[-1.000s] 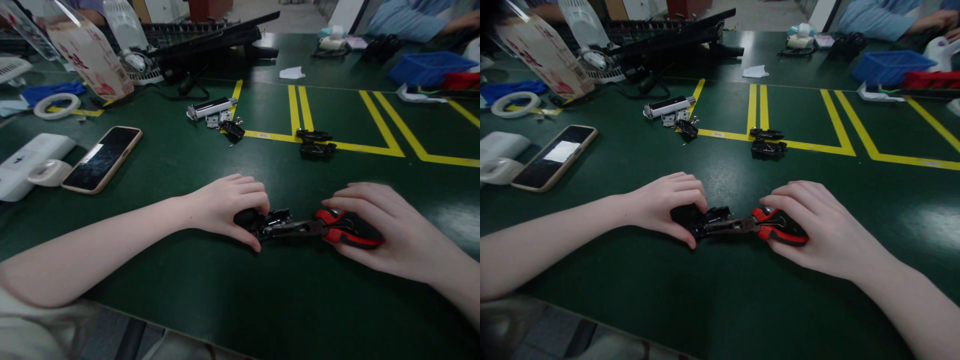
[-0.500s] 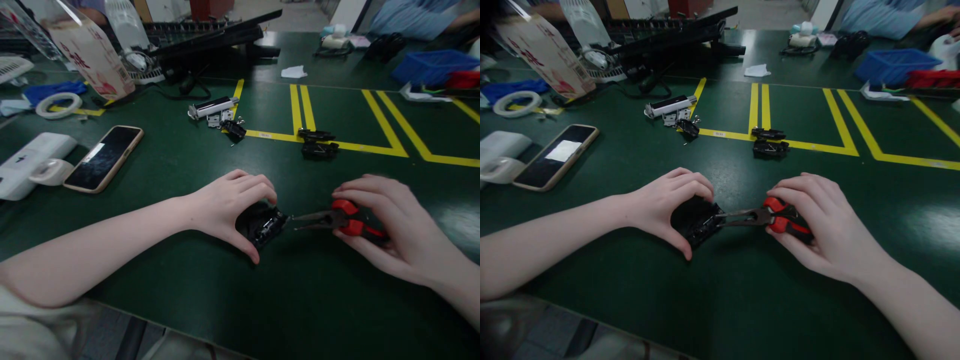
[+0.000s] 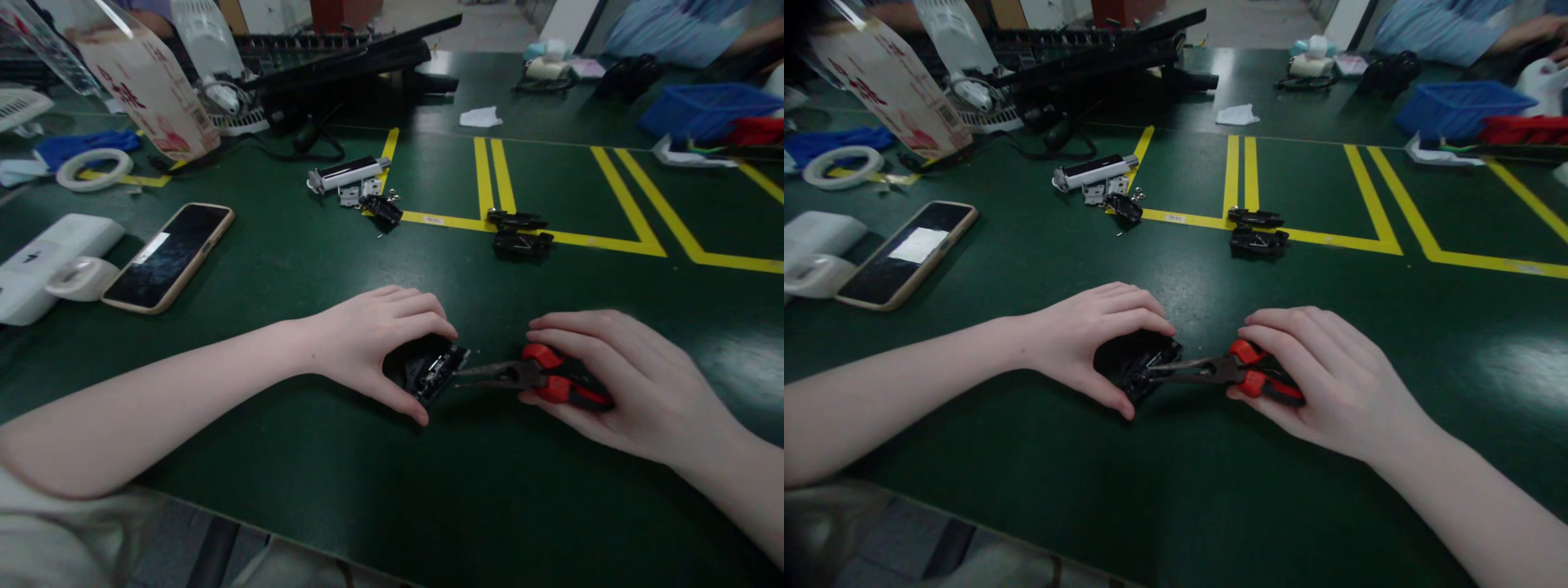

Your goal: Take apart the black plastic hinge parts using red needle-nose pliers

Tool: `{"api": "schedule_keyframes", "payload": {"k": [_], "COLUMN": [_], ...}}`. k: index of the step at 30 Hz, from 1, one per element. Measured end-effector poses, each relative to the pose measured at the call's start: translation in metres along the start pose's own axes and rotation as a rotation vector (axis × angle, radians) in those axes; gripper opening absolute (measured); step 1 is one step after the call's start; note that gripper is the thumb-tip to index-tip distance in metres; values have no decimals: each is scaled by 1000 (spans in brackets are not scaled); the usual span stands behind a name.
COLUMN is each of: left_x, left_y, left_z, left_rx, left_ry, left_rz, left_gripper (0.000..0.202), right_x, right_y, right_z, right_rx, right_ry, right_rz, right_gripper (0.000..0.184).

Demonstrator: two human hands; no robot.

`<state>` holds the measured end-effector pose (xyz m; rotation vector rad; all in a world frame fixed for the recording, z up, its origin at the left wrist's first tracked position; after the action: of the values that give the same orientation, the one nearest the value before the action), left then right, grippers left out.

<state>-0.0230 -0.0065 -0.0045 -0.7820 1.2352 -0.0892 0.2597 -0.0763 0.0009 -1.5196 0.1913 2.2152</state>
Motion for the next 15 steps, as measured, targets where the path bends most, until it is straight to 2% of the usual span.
{"api": "schedule_keyframes", "payload": {"k": [5, 8, 15], "left_x": [0, 0, -2], "left_y": [0, 0, 3], "left_z": [0, 0, -5], "left_rx": [-32, -40, -26], "left_ry": [2, -4, -98], "left_rz": [-53, -84, -249], "left_gripper": [64, 61, 90], "right_x": [-2, -2, -1], "right_y": [6, 11, 14], "right_z": [6, 10, 9], "right_rx": [15, 20, 99], "right_ry": [24, 56, 47], "right_rz": [-49, -80, -49], "right_gripper": [68, 74, 74]}}
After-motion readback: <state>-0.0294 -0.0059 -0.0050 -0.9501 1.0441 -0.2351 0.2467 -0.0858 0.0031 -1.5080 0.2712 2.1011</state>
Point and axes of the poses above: each hand's wrist, its own z-axis towards the middle knuckle, its own x-axis out of the palm, y = z × x, the point moved 2 cm from there along z, towards the middle knuckle, and after that the axes turned 14 degrees about -x, right-handed, at the moved point
